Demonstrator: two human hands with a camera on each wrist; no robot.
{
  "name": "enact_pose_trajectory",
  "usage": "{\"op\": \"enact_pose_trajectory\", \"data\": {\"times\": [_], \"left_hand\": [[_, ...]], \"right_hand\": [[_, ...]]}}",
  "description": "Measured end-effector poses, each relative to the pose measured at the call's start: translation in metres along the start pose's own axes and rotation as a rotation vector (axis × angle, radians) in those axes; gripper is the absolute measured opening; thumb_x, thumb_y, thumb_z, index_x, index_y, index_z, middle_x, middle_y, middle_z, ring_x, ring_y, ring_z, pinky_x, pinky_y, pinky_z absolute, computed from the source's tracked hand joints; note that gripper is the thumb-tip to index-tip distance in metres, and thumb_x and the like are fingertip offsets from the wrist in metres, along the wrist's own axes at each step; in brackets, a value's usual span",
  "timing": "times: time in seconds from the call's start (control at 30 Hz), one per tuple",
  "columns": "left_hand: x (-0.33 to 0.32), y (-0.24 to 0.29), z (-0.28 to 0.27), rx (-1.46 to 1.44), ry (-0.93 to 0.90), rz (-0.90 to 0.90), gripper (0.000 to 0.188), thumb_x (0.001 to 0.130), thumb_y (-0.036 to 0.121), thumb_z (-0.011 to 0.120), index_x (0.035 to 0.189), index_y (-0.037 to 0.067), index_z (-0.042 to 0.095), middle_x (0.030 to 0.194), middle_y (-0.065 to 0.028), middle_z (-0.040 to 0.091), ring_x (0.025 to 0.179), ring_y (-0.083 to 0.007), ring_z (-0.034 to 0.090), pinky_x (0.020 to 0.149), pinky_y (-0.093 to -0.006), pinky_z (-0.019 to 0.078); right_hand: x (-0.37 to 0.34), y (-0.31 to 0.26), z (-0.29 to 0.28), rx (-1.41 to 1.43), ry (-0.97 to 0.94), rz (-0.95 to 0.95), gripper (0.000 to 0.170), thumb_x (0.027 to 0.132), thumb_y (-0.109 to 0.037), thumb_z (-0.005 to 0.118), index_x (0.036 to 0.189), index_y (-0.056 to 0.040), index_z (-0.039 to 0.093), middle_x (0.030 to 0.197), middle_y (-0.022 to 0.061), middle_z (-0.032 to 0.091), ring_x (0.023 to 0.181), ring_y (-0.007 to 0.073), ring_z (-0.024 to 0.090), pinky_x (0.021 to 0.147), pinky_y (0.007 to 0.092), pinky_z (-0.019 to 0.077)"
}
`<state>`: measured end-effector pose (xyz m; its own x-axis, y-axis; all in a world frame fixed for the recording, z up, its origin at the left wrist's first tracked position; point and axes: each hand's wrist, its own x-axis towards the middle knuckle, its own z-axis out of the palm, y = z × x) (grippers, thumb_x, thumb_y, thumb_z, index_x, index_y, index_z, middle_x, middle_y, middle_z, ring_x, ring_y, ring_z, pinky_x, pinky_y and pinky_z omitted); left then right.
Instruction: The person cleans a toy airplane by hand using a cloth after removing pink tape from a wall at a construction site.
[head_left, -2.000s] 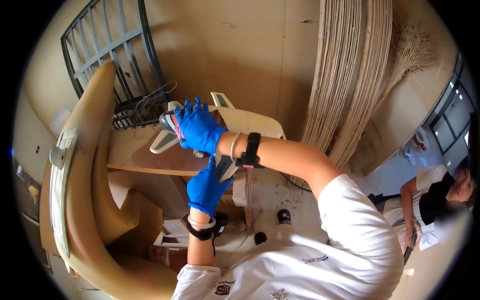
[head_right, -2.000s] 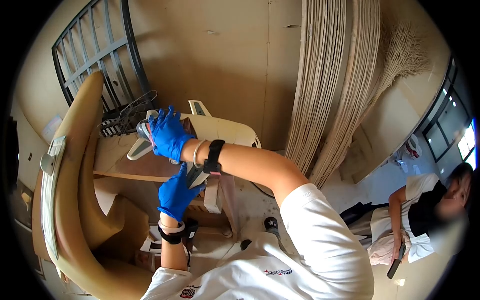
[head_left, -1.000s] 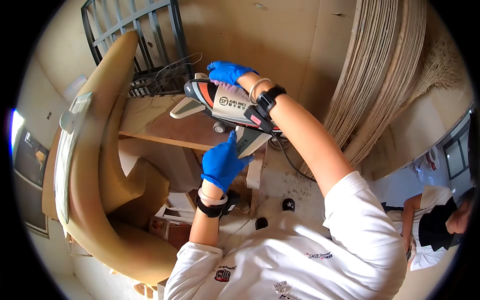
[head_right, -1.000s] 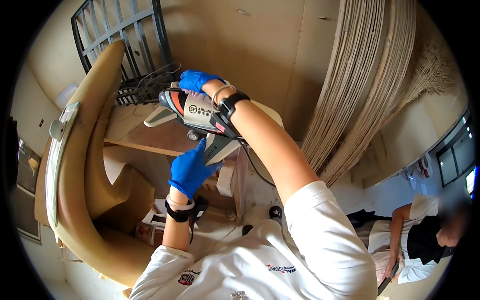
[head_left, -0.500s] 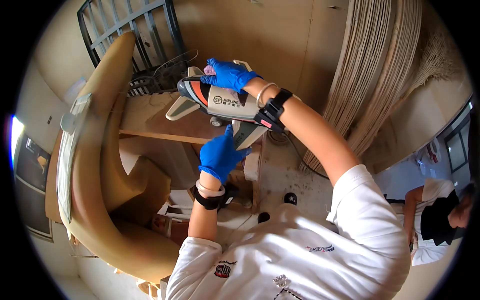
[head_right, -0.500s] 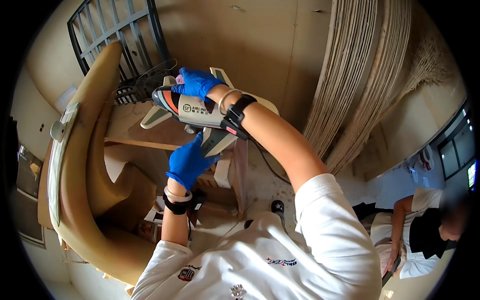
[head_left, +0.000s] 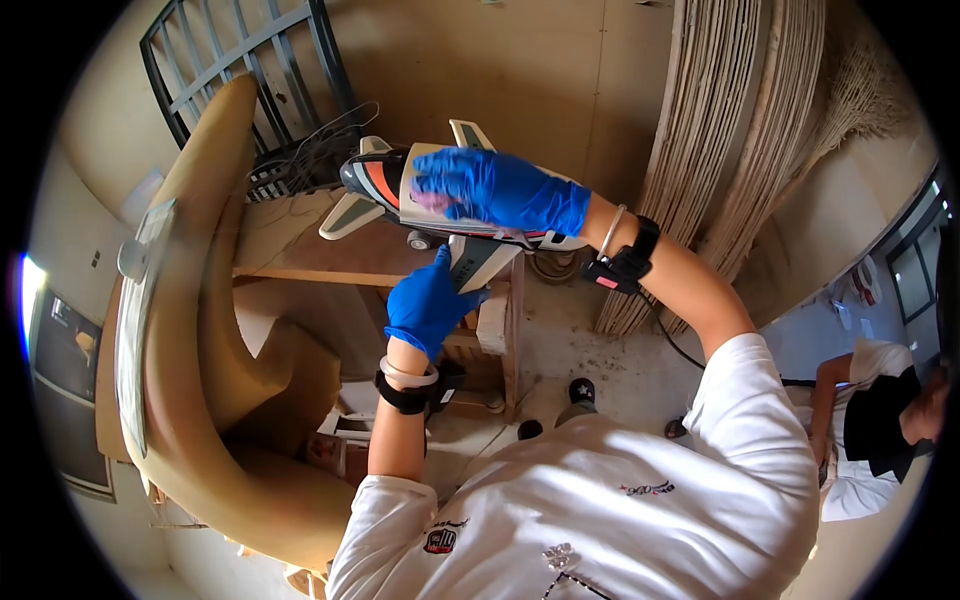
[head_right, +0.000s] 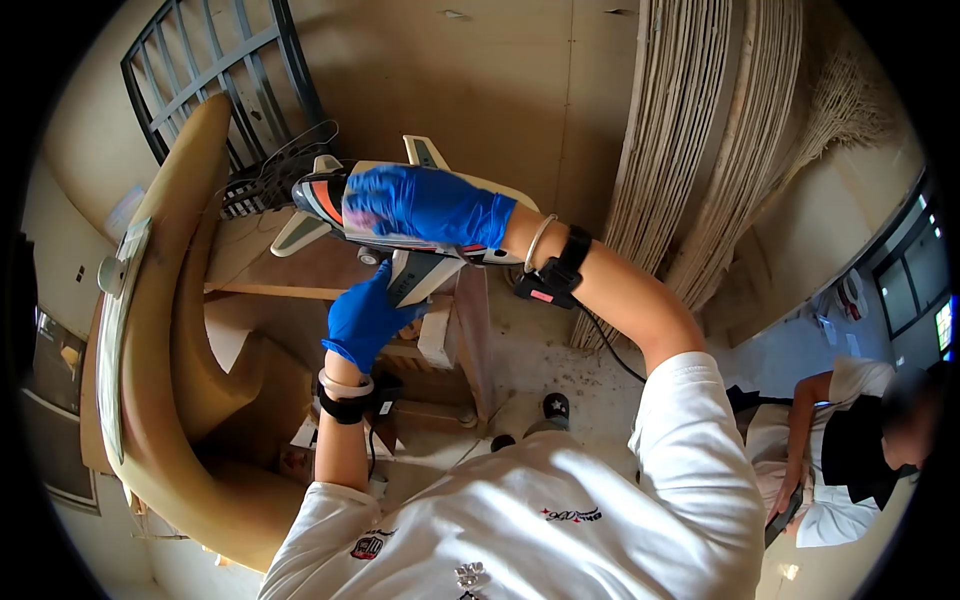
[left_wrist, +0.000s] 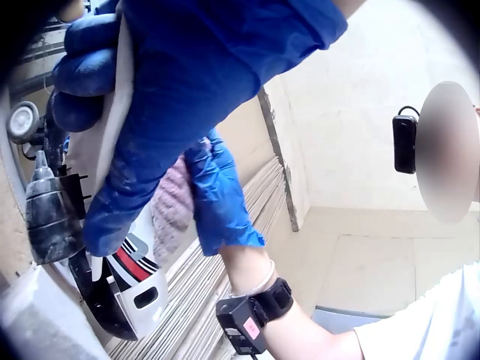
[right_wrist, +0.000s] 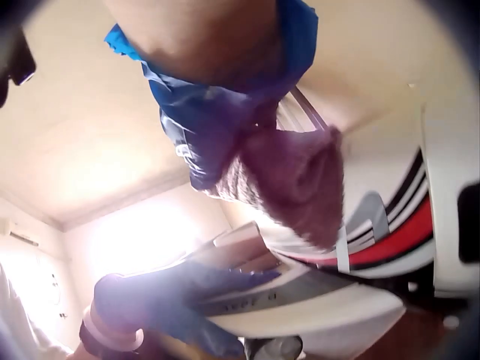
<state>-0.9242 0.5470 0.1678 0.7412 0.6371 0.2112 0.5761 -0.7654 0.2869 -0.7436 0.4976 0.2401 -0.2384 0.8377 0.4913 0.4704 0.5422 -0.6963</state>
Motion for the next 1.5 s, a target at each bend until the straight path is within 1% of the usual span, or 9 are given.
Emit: {"op": "enact_pose_trajectory", "data": {"times": [0.1, 0.2, 0.4, 0.57, 0.67, 0.77, 0.87, 1.33, 1.5], "left_hand": [[-0.001, -0.003, 0.006, 0.062, 0.025, -0.005, 0.077, 0.065, 0.053, 0.069, 0.125, 0.008, 0.048, 0.086, -0.0181, 0.065, 0.079, -0.034, 0.062, 0.067, -0.0403, 0.049], [0.0, -0.006, 0.007, 0.052, 0.066, 0.061, 0.081, 0.066, 0.054, 0.067, 0.125, 0.003, 0.045, 0.083, -0.0176, 0.064, 0.073, -0.0335, 0.062, 0.062, -0.0417, 0.0489], [0.0, -0.001, 0.001, 0.021, 0.042, 0.014, 0.08, 0.064, 0.052, 0.07, 0.125, 0.006, 0.047, 0.088, -0.0182, 0.064, 0.081, -0.0346, 0.062, 0.068, -0.041, 0.0488], [0.0, -0.002, 0.002, 0.026, 0.005, -0.009, 0.079, 0.064, 0.05, 0.07, 0.126, 0.006, 0.046, 0.092, -0.0187, 0.064, 0.084, -0.0349, 0.061, 0.07, -0.0413, 0.0484], [-0.001, -0.001, 0.002, 0.022, 0.02, -0.006, 0.08, 0.064, 0.05, 0.07, 0.127, 0.006, 0.045, 0.092, -0.018, 0.064, 0.083, -0.0352, 0.061, 0.069, -0.0415, 0.0484], [-0.002, 0.0, 0.0, 0.003, 0.011, -0.011, 0.08, 0.065, 0.049, 0.069, 0.127, 0.006, 0.044, 0.091, -0.0173, 0.064, 0.082, -0.0349, 0.062, 0.069, -0.0413, 0.0484], [0.001, -0.005, 0.006, 0.055, 0.013, 0.008, 0.08, 0.066, 0.049, 0.069, 0.127, 0.005, 0.044, 0.09, -0.0168, 0.065, 0.081, -0.0343, 0.062, 0.069, -0.0412, 0.0482], [-0.021, 0.0, -0.05, 0.151, -0.123, 0.119, 0.077, 0.075, 0.053, 0.06, 0.131, 0.005, 0.039, 0.095, -0.0195, 0.062, 0.091, -0.0335, 0.06, 0.076, -0.0393, 0.0461], [0.013, -0.042, -0.121, 0.146, 0.467, 0.503, 0.047, 0.074, 0.023, 0.07, 0.115, 0.004, 0.055, 0.094, -0.0143, 0.062, 0.084, -0.0304, 0.059, 0.075, -0.0355, 0.0464]], "right_hand": [[0.008, -0.014, -0.023, -0.958, 0.209, -0.324, 0.038, 0.083, -0.016, 0.062, 0.117, -0.0036, 0.053, 0.099, 0.0044, 0.058, 0.09, 0.0158, 0.057, 0.082, 0.026, 0.0476], [0.017, -0.029, -0.038, -0.273, 0.233, -0.075, 0.037, 0.081, -0.019, 0.065, 0.112, -0.0013, 0.055, 0.094, 0.0053, 0.059, 0.086, 0.0136, 0.057, 0.081, 0.0257, 0.0468], [0.057, -0.034, -0.047, -0.303, 0.128, -0.013, 0.045, 0.075, -0.024, 0.071, 0.111, -0.0009, 0.056, 0.103, 0.0064, 0.06, 0.094, 0.0152, 0.056, 0.086, 0.0262, 0.0434], [0.108, -0.054, -0.012, 0.352, 0.459, -0.152, 0.042, 0.077, -0.021, 0.07, 0.111, -0.0023, 0.055, 0.099, 0.0029, 0.058, 0.094, 0.0113, 0.052, 0.089, 0.0245, 0.0386], [0.154, 0.022, 0.005, -0.031, 0.618, -0.203, 0.037, 0.077, -0.028, 0.069, 0.1, -0.0023, 0.058, 0.088, 0.005, 0.06, 0.08, 0.0147, 0.054, 0.076, 0.028, 0.0447], [0.154, 0.081, 0.004, -0.614, 0.123, 0.125, 0.051, 0.073, -0.048, 0.067, 0.09, -0.0003, 0.061, 0.079, 0.0194, 0.062, 0.076, 0.031, 0.059, 0.074, 0.041, 0.0448], [0.107, 0.048, 0.002, -0.912, 0.351, 0.081, 0.066, 0.079, -0.056, 0.054, 0.111, 0.002, 0.053, 0.106, 0.0248, 0.058, 0.096, 0.0388, 0.056, 0.082, 0.0453, 0.0439], [0.0, 0.069, 0.003, -0.955, 0.316, 0.211, 0.08, 0.074, -0.061, 0.056, 0.128, -0.004, 0.04, 0.102, 0.0201, 0.058, 0.09, 0.0367, 0.057, 0.077, 0.0437, 0.0465], [0.003, 0.072, 0.003, -0.963, 0.331, 0.195, 0.075, 0.074, -0.059, 0.057, 0.122, -0.0034, 0.044, 0.093, 0.0192, 0.061, 0.079, 0.0362, 0.06, 0.068, 0.044, 0.0487]]}}
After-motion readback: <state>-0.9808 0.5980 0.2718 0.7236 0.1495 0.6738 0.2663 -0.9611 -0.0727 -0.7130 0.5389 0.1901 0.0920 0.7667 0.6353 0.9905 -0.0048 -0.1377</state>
